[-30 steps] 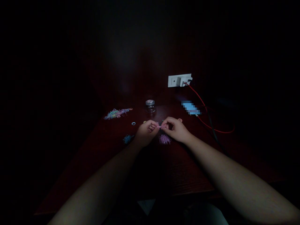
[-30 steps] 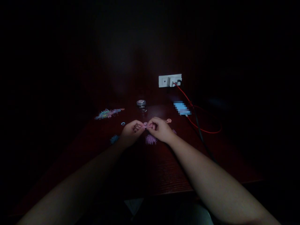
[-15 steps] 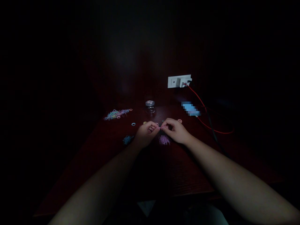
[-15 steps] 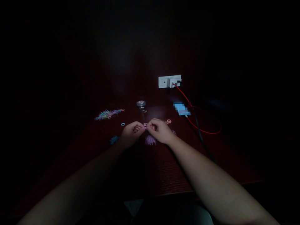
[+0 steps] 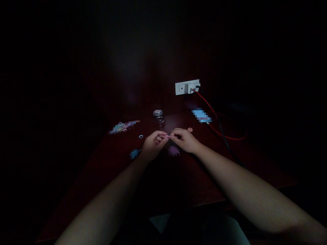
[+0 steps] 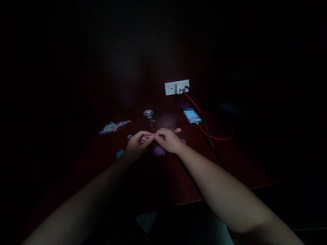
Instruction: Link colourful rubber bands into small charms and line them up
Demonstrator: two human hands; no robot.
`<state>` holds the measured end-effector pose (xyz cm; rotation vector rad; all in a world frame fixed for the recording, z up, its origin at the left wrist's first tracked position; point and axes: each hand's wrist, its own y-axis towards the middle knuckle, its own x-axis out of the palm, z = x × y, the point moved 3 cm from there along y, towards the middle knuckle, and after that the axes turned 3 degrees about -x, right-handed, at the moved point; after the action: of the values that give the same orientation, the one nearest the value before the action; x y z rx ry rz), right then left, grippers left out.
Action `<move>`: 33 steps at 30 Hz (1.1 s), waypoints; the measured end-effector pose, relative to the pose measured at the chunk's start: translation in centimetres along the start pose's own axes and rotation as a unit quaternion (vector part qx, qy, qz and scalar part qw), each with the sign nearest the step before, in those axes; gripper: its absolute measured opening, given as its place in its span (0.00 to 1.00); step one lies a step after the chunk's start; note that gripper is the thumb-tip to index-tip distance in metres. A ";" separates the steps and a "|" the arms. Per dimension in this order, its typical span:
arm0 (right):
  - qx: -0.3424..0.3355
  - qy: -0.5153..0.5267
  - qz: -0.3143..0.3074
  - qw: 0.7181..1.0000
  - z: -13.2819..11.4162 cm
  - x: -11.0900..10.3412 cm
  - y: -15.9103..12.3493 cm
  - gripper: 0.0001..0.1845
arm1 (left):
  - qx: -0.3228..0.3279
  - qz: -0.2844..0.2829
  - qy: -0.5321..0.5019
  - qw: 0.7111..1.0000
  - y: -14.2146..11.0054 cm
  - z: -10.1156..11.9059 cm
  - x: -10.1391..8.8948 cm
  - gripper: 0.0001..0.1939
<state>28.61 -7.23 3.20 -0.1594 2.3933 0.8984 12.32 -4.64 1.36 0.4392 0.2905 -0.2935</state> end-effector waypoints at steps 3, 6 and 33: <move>-0.005 -0.004 -0.003 1.000 0.1 0.1 0.1 0.12 | 0.004 -0.001 0.019 1.000 0.0 -0.1 -0.1 0.11; -0.019 0.001 -0.012 1.000 -0.1 0.4 0.1 0.13 | 0.005 0.003 0.021 1.000 -0.2 0.1 -0.3 0.11; 0.059 0.037 0.178 0.982 1.3 -1.6 0.2 0.23 | 0.112 -0.096 0.530 0.835 7.7 1.0 -0.5 0.09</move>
<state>30.51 -6.37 3.42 0.2946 2.5838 0.9150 14.65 1.64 5.23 0.7856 1.4113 -0.2546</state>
